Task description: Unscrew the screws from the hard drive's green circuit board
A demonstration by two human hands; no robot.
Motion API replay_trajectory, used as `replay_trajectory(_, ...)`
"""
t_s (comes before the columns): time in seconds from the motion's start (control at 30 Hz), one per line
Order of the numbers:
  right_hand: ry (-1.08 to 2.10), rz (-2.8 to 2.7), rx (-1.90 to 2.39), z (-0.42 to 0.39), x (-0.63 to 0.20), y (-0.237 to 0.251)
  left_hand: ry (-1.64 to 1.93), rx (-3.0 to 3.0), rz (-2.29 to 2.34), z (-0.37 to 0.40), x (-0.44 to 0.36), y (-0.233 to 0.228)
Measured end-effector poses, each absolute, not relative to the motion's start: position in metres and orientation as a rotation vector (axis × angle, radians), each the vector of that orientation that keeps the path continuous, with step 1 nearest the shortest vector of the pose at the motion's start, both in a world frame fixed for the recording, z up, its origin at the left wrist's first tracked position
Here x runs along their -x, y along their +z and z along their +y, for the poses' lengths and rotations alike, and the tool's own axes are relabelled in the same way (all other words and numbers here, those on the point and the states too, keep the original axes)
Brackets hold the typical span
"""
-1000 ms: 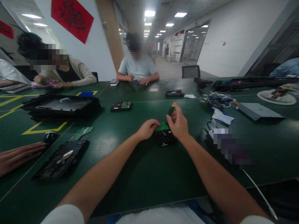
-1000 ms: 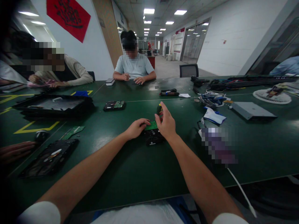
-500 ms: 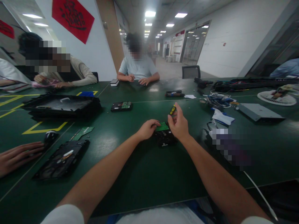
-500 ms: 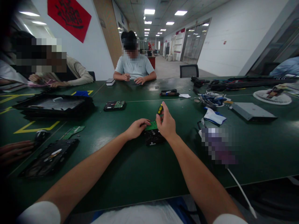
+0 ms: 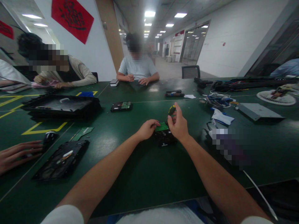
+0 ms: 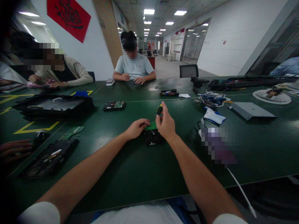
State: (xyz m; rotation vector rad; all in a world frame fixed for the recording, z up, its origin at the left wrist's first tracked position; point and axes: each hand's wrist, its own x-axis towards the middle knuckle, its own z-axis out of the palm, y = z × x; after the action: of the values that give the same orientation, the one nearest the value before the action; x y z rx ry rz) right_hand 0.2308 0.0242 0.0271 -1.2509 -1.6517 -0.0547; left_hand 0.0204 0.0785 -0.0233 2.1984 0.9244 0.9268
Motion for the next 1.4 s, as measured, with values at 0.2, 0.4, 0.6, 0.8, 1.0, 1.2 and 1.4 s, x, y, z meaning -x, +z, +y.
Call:
replay_trajectory(0.2,-0.075,-1.665,1.249,0.024,-0.2311,0.0279,0.938,-2.204,0.909,0.0806,-0.0198,-0.0267)
replay_trajectory(0.4,-0.082,-1.656,1.258,0.024,-0.2313,0.028,0.937,-2.206,0.913,0.0809,-0.0193,-0.0273)
replay_trajectory(0.6,-0.074,-1.681,1.24,0.0234,-0.2308,0.0296,0.936,-2.201,0.915,0.0811,-0.0187,-0.0277)
replay_trajectory(0.8,-0.05,-1.676,1.261,0.0238,-0.2301,0.028,0.947,-2.203,0.893,0.0791,-0.0197,-0.0263)
replay_trajectory(1.0,-0.049,-1.67,1.241,0.0237,-0.2313,0.0291,0.945,-2.216,0.904,0.0807,-0.0192,-0.0277)
replay_trajectory(1.2,-0.065,-1.671,1.248,0.0231,-0.2309,0.0294,0.947,-2.203,0.878,0.0807,-0.0194,-0.0268)
replay_trajectory(1.4,-0.092,-1.684,1.235,0.0236,-0.2312,0.0298,0.932,-2.21,0.895,0.0805,-0.0191,-0.0261)
